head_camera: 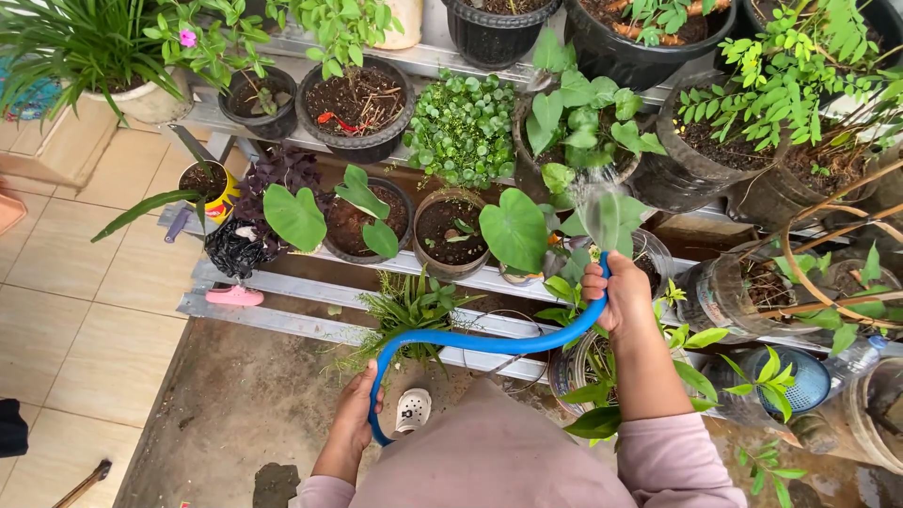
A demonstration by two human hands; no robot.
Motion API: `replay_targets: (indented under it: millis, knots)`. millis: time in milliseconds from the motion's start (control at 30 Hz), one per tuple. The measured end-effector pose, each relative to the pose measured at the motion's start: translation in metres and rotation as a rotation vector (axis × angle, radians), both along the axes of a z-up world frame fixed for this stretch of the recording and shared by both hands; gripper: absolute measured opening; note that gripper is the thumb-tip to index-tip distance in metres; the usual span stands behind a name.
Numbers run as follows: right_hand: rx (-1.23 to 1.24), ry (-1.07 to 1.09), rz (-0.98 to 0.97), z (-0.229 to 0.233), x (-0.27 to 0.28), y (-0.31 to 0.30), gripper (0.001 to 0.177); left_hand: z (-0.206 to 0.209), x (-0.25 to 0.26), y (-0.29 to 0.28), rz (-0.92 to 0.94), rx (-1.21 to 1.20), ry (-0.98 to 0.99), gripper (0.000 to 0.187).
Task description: Watering several potted plants on a shelf using a garden hose.
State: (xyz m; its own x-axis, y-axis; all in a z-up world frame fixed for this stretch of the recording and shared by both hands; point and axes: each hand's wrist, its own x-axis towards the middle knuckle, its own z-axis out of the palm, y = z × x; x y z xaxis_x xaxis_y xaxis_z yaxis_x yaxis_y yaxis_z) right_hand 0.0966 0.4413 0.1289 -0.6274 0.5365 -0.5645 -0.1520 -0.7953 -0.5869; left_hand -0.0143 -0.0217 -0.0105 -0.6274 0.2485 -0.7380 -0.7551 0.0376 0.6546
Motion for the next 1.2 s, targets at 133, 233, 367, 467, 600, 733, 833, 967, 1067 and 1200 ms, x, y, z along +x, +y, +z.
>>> replay_targets:
  millis: [133, 233, 367, 467, 600, 733, 833, 967, 1067, 1200]
  knots:
    - [0.036, 0.001, 0.003, 0.014, -0.003, -0.014, 0.011, 0.005, -0.005, -0.002, -0.016, 0.008, -0.014, 0.040]
    - [0.054, 0.021, 0.009, 0.014, -0.004, -0.019, 0.012, 0.001, -0.009, -0.005, -0.014, 0.011, -0.017, 0.041]
    - [0.010, -0.034, -0.010, -0.007, -0.005, -0.020, 0.012, 0.002, -0.012, -0.010, -0.011, 0.014, -0.017, 0.042]
    - [-0.076, -0.014, 0.047, -0.009, -0.012, -0.032, 0.014, 0.004, -0.015, -0.015, -0.002, 0.019, -0.028, 0.041]
    - [-0.140, 0.070, 0.200, 0.028, -0.029, -0.069, 0.018, 0.007, -0.018, -0.022, 0.019, 0.069, -0.014, 0.042]
    - [-0.125, 0.113, 0.270, 0.053, -0.042, -0.091, 0.017, 0.011, -0.019, -0.026, 0.024, 0.096, -0.010, 0.043]
    - [-0.091, 0.143, 0.321, 0.061, -0.046, -0.102, 0.014, 0.011, -0.018, -0.032, 0.026, 0.103, -0.007, 0.042]
    - [-0.064, 0.145, 0.335, 0.068, -0.048, -0.112, 0.014, 0.015, -0.014, -0.037, 0.031, 0.090, -0.009, 0.043]
    - [-0.069, 0.148, 0.339, 0.063, -0.049, -0.114, 0.014, 0.016, -0.012, -0.041, 0.035, 0.096, 0.000, 0.043]
    - [-0.119, 0.129, 0.339, 0.051, -0.050, -0.114, 0.015, 0.009, -0.012, -0.045, 0.039, 0.111, 0.012, 0.043]
